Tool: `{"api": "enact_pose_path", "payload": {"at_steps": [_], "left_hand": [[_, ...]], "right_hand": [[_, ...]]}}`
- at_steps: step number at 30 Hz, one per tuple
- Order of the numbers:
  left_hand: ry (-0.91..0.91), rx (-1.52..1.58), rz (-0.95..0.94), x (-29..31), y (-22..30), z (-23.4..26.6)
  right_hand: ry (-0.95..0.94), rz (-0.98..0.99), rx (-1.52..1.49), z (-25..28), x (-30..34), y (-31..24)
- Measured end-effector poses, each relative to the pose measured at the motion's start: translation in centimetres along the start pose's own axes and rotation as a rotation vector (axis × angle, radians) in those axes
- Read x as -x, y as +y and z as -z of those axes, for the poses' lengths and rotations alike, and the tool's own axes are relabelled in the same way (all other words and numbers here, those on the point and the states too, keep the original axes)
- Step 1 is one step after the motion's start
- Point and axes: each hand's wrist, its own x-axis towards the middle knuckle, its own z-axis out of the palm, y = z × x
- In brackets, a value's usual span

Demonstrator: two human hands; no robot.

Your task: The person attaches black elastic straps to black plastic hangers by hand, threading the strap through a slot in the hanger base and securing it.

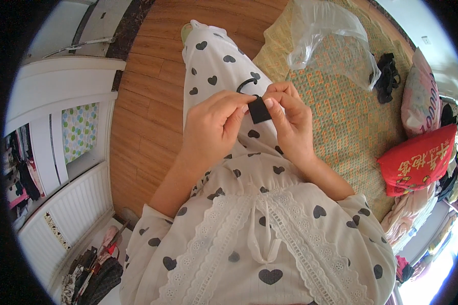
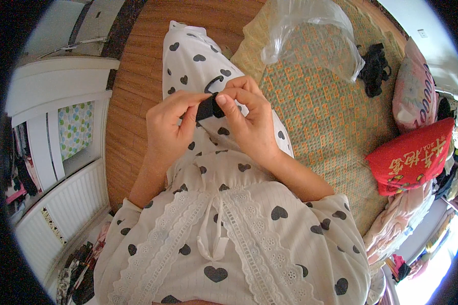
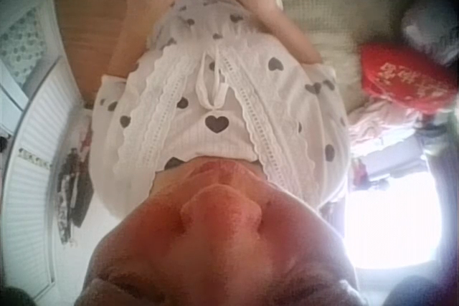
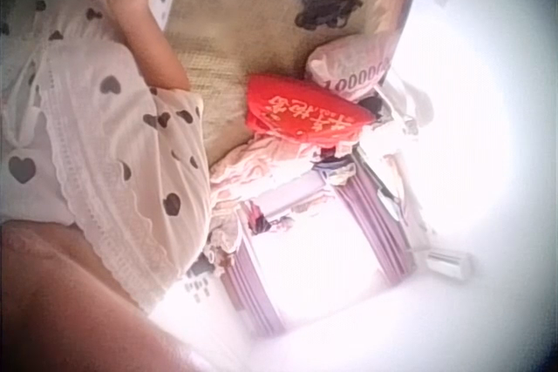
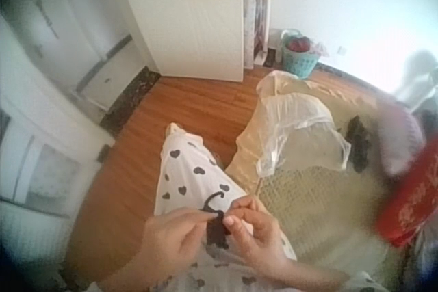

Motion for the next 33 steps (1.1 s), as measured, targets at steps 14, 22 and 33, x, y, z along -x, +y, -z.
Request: {"api": "enact_pose_path", "payload": {"at_steps": [14,22,33], "left_hand": [[-0.008,-0.084,-0.083,-0.7,-0.1,0.4],[0.091,-0.102,-0.204,0.0,-0.2,0.2],[0.204,-0.307,-0.457,0.2,-1.6,-0.1]], "right_hand": [[-0.031,0.008,-0.028,0.1,-0.3,-0.3],[0.008,0.050,-0.090,-0.1,0.2,-1.2],[0.015,0.067,-0.129,-0.3,0.4,-0.7]]}}
